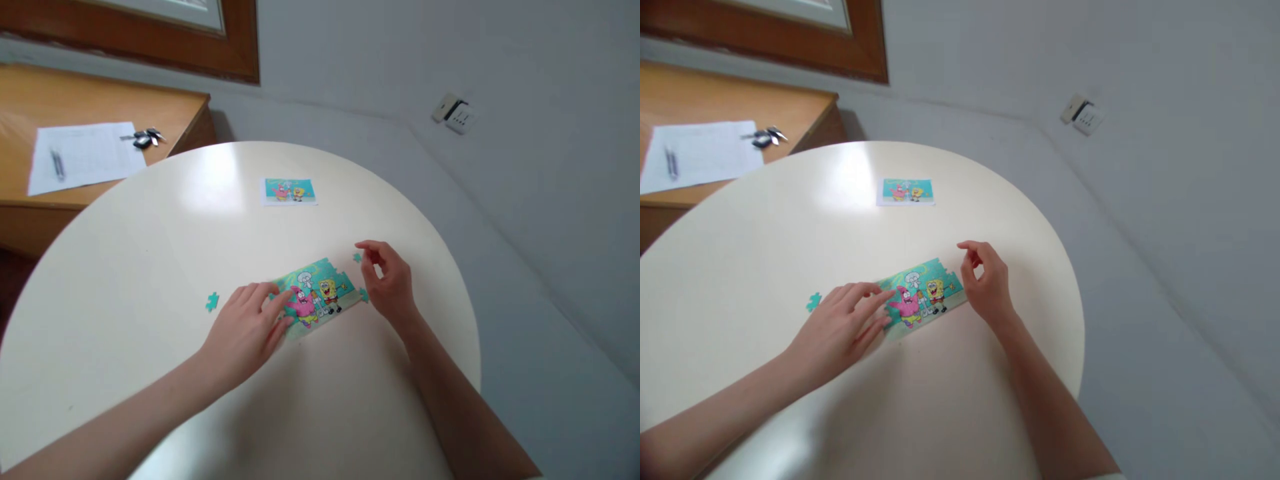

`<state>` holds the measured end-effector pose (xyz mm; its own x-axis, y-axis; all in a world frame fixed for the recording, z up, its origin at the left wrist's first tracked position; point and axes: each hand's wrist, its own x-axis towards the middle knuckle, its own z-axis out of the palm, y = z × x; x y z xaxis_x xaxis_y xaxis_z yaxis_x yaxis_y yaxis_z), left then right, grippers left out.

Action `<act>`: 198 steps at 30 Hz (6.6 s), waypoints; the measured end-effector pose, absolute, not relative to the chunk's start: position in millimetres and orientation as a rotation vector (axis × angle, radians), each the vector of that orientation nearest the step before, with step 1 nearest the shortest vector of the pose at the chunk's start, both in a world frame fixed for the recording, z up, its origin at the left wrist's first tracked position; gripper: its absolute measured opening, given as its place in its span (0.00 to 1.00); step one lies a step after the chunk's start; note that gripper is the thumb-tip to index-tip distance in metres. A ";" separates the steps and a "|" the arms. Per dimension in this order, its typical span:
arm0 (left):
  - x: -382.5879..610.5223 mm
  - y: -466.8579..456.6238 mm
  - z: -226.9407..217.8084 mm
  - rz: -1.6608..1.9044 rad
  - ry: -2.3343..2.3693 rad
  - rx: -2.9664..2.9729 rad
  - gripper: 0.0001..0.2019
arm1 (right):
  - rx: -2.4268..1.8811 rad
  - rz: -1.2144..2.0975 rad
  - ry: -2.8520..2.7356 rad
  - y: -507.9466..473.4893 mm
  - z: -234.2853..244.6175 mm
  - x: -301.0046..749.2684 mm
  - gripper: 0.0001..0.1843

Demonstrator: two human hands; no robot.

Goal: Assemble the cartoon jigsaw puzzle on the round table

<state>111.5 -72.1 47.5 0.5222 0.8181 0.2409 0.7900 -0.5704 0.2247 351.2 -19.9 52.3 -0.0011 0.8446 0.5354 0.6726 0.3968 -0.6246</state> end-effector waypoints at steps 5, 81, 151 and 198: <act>114.3 -80.4 30.2 0.498 1.353 2.749 0.32 | -1.486 0.213 -1.614 -9.3 46.7 367.1 0.10; 105.4 -72.9 23.5 0.441 1.268 2.815 0.23 | -1.851 0.400 -1.735 1.3 23.9 373.9 0.04; 116.0 -75.3 36.3 0.722 1.051 2.757 0.11 | -1.712 0.207 -2.152 -9.9 31.0 341.5 0.17; 113.5 -74.4 35.9 0.689 1.072 2.730 0.12 | -1.666 0.310 -2.170 -11.5 32.5 339.8 0.19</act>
